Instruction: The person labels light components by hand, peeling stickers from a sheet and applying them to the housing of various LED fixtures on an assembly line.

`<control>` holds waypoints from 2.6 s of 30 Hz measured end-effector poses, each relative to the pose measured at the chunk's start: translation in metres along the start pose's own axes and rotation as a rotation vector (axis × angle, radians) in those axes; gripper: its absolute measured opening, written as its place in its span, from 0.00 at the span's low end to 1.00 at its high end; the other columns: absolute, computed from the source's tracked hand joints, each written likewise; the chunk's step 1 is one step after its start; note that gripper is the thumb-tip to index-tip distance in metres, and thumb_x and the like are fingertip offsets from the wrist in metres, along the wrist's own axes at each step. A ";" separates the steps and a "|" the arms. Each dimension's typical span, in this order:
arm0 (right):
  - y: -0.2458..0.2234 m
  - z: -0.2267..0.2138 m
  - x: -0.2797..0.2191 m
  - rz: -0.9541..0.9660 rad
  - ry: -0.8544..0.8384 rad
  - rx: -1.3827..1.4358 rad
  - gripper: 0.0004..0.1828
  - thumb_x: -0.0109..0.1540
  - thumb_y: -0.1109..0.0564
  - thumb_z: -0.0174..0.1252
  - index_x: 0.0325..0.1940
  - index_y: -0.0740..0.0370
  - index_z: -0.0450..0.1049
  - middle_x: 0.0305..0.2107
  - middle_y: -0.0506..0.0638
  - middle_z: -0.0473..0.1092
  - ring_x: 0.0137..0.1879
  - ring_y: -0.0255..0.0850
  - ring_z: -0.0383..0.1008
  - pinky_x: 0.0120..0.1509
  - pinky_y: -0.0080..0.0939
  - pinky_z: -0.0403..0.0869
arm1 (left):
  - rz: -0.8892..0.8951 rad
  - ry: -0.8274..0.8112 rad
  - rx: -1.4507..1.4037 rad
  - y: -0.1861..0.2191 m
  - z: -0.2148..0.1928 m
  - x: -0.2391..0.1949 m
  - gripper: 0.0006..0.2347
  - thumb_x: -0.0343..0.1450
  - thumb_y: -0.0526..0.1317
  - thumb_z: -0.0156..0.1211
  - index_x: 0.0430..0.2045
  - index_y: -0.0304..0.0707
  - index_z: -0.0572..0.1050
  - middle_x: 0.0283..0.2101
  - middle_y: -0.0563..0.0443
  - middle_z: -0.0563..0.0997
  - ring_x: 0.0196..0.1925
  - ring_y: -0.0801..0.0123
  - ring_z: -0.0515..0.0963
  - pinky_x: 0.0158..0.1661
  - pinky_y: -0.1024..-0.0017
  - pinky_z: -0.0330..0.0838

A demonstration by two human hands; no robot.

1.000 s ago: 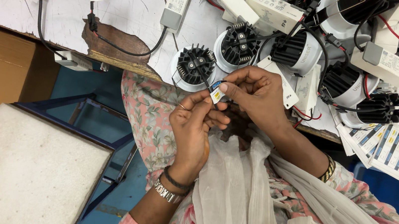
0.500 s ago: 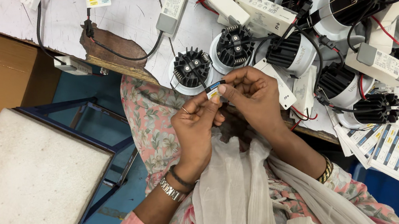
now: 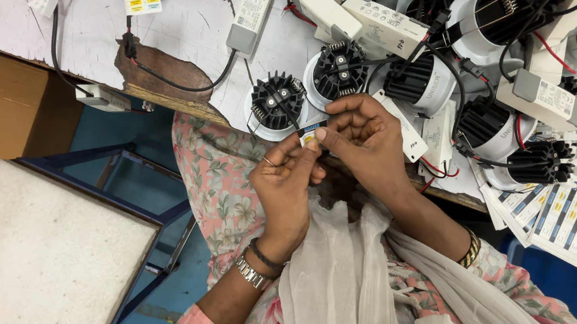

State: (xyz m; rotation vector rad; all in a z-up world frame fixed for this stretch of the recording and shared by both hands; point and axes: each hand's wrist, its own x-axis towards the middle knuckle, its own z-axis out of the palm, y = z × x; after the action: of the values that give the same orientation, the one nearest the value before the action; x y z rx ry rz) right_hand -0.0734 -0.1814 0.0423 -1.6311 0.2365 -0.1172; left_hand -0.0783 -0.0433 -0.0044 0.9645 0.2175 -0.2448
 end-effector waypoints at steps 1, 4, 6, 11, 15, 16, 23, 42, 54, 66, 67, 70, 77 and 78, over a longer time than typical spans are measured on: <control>0.000 0.000 0.000 0.013 0.005 0.002 0.18 0.62 0.66 0.67 0.54 0.69 0.71 0.34 0.50 0.76 0.35 0.27 0.74 0.38 0.25 0.72 | 0.000 -0.005 0.000 0.001 0.000 -0.001 0.11 0.72 0.31 0.64 0.48 0.27 0.79 0.34 0.48 0.84 0.24 0.79 0.78 0.27 0.81 0.71; -0.001 0.001 0.000 0.033 0.014 0.007 0.18 0.62 0.66 0.67 0.54 0.69 0.71 0.34 0.51 0.77 0.33 0.27 0.74 0.35 0.25 0.70 | -0.001 -0.016 0.000 0.002 0.000 -0.002 0.11 0.73 0.32 0.64 0.48 0.27 0.79 0.34 0.49 0.84 0.25 0.80 0.77 0.27 0.81 0.71; -0.001 0.001 0.000 0.023 0.012 0.011 0.18 0.62 0.65 0.67 0.54 0.69 0.71 0.34 0.51 0.77 0.33 0.27 0.74 0.36 0.25 0.71 | -0.002 -0.018 -0.004 0.003 0.000 -0.003 0.11 0.72 0.32 0.64 0.48 0.27 0.79 0.34 0.49 0.84 0.25 0.80 0.77 0.27 0.81 0.71; -0.002 0.002 -0.001 0.031 0.010 0.017 0.18 0.62 0.65 0.67 0.54 0.70 0.71 0.34 0.52 0.77 0.34 0.28 0.75 0.36 0.25 0.72 | 0.004 -0.022 -0.006 0.004 0.001 -0.004 0.11 0.72 0.32 0.65 0.48 0.27 0.79 0.33 0.50 0.83 0.25 0.80 0.77 0.27 0.81 0.71; -0.001 0.002 -0.001 0.004 -0.002 -0.011 0.16 0.63 0.65 0.66 0.54 0.70 0.72 0.36 0.51 0.77 0.36 0.27 0.76 0.40 0.25 0.74 | -0.016 -0.054 -0.114 0.002 0.001 -0.003 0.11 0.72 0.32 0.65 0.48 0.28 0.79 0.33 0.50 0.83 0.24 0.80 0.76 0.26 0.81 0.70; -0.001 0.002 -0.001 0.014 0.008 -0.019 0.16 0.64 0.65 0.65 0.54 0.70 0.73 0.37 0.51 0.77 0.36 0.27 0.75 0.38 0.25 0.73 | -0.025 -0.064 -0.135 0.001 0.000 -0.002 0.11 0.72 0.32 0.65 0.48 0.28 0.79 0.33 0.49 0.83 0.24 0.80 0.76 0.27 0.81 0.69; -0.009 -0.004 0.000 0.144 -0.057 0.104 0.17 0.69 0.59 0.55 0.61 0.67 0.76 0.31 0.46 0.76 0.27 0.25 0.69 0.30 0.23 0.64 | -0.062 -0.100 -0.202 0.004 -0.006 0.002 0.09 0.73 0.31 0.64 0.46 0.28 0.79 0.35 0.47 0.84 0.25 0.79 0.76 0.28 0.81 0.69; 0.004 -0.007 0.000 0.150 -0.041 -0.078 0.09 0.66 0.57 0.62 0.42 0.68 0.81 0.25 0.45 0.76 0.24 0.25 0.65 0.26 0.26 0.62 | 0.009 -0.202 0.161 0.028 0.000 0.011 0.08 0.76 0.38 0.60 0.34 0.29 0.76 0.29 0.47 0.84 0.21 0.78 0.79 0.23 0.81 0.71; -0.069 -0.031 0.000 -0.688 0.168 -0.483 0.08 0.72 0.64 0.59 0.56 0.61 0.75 0.50 0.53 0.74 0.44 0.36 0.74 0.47 0.33 0.74 | 0.002 -0.180 0.129 0.040 0.001 0.020 0.09 0.77 0.41 0.59 0.26 0.41 0.72 0.20 0.57 0.76 0.16 0.87 0.61 0.17 0.84 0.51; -0.139 0.023 0.090 -0.421 -0.807 -1.885 0.37 0.47 0.54 0.71 0.61 0.41 0.73 0.47 0.48 0.73 0.61 0.50 0.67 0.61 0.56 0.65 | -0.027 -0.198 0.147 0.041 0.002 0.013 0.10 0.76 0.42 0.59 0.25 0.42 0.71 0.21 0.58 0.77 0.16 0.88 0.60 0.17 0.83 0.49; -0.138 0.023 0.092 -0.427 -0.823 -1.866 0.34 0.48 0.53 0.71 0.60 0.43 0.74 0.45 0.48 0.74 0.59 0.50 0.69 0.58 0.54 0.67 | -0.013 -0.206 0.148 0.041 0.002 0.012 0.10 0.76 0.42 0.59 0.25 0.41 0.71 0.21 0.57 0.78 0.16 0.88 0.61 0.18 0.83 0.51; -0.134 0.019 0.105 -0.470 -0.844 -1.755 0.28 0.50 0.50 0.72 0.54 0.47 0.78 0.40 0.49 0.76 0.53 0.52 0.72 0.52 0.52 0.73 | 0.009 -0.223 0.138 0.042 0.003 0.012 0.11 0.76 0.42 0.58 0.24 0.41 0.71 0.22 0.56 0.79 0.17 0.87 0.62 0.18 0.83 0.53; -0.130 -0.027 0.133 -0.545 -0.483 -0.782 0.24 0.57 0.53 0.73 0.56 0.55 0.77 0.46 0.51 0.78 0.51 0.46 0.79 0.58 0.47 0.78 | 0.026 -0.227 0.158 0.046 -0.001 0.015 0.11 0.77 0.41 0.59 0.24 0.39 0.71 0.22 0.55 0.79 0.17 0.85 0.66 0.18 0.83 0.57; -0.127 -0.032 0.134 -0.517 -0.368 -0.611 0.24 0.60 0.54 0.73 0.59 0.57 0.75 0.48 0.51 0.77 0.52 0.44 0.80 0.60 0.45 0.80 | 0.040 -0.229 0.178 0.047 0.001 0.016 0.11 0.77 0.41 0.59 0.24 0.38 0.72 0.22 0.55 0.79 0.17 0.84 0.67 0.19 0.82 0.58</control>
State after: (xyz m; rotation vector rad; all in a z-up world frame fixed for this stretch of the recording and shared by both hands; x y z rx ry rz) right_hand 0.0604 -0.2349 0.1617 -2.2542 -0.4841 -0.1427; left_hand -0.0487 -0.0201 0.0280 1.1069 -0.0341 -0.3389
